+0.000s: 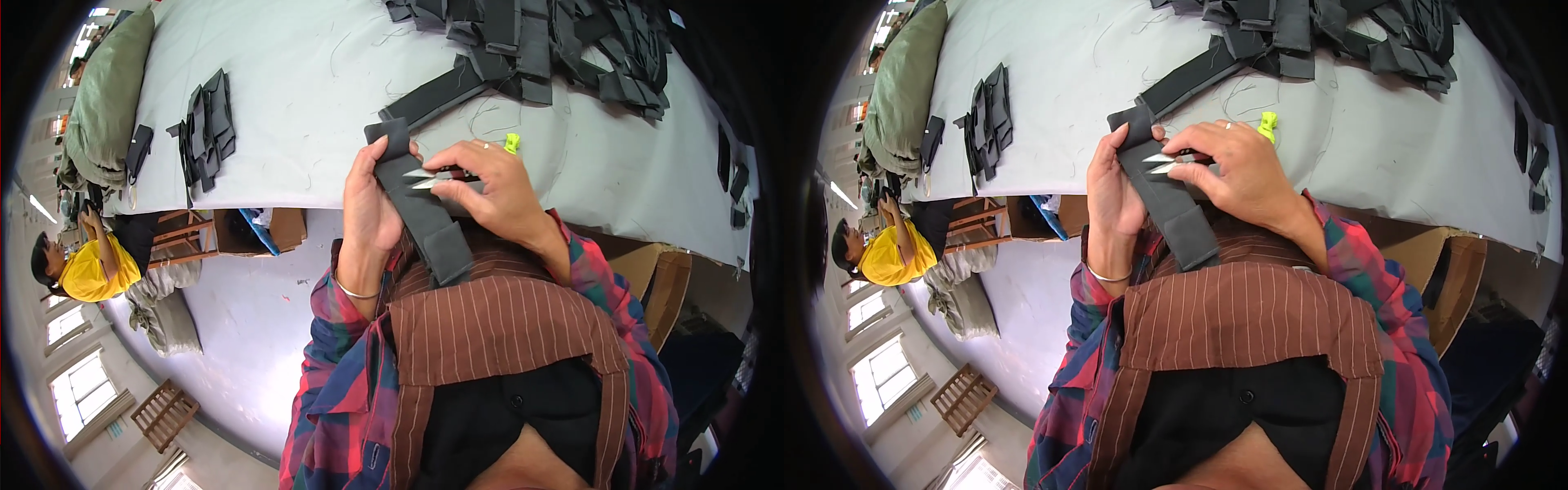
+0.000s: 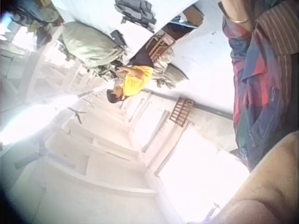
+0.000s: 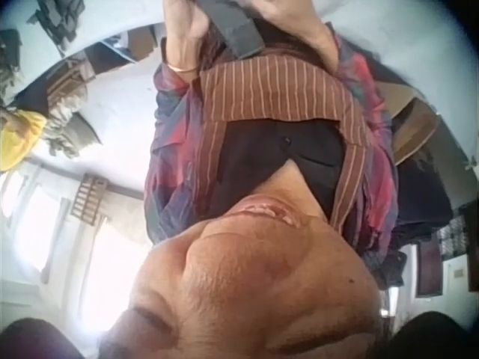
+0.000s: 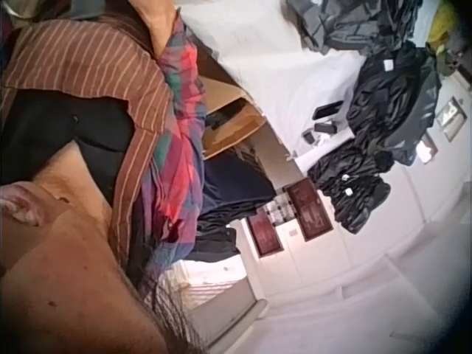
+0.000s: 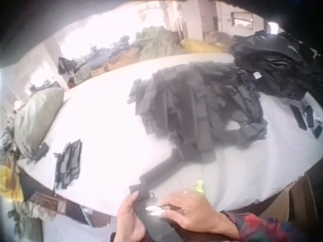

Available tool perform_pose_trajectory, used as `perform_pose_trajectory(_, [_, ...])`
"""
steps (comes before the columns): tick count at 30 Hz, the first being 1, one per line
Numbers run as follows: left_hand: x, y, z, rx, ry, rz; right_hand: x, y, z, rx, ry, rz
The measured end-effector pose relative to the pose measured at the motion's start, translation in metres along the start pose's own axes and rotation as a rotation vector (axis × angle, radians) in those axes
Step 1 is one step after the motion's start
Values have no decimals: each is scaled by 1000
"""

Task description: Trim excess material from black fabric straps using snips.

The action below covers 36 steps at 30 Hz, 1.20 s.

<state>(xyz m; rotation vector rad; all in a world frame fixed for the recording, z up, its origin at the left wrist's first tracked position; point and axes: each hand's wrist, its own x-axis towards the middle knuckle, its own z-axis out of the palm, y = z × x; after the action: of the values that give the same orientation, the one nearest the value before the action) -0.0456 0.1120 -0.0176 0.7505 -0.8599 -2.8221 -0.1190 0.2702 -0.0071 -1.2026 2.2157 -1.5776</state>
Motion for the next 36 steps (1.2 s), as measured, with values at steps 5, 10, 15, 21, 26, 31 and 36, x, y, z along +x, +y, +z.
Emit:
perform_pose_trajectory(5, [-5,2,11,-2,-47,28,2,0,14,-7,15,-107])
perform_pose_trajectory(10, [-7,-3,0,-96,-41,24,6,-6,7,-129,-1,-68])
perform_pose_trajectory(15, [-8,-7,0,-102,3,41,5,-4,3,-38,66,-32])
perform_pose_trajectory(21, [-5,-8,-8,-53,-64,46,4,-10,-2,-153,-6,-146])
perform_pose_trajectory(26, [-8,-10,1,38,25,87,4,-13,-7,-363,14,-305])
perform_pose_trajectory(31, [-7,-12,4,151,115,163,4,-8,-12,-339,25,-255])
perform_pose_trajectory(36, [-8,-14,2,122,6,141,12,-18,-5,94,165,11])
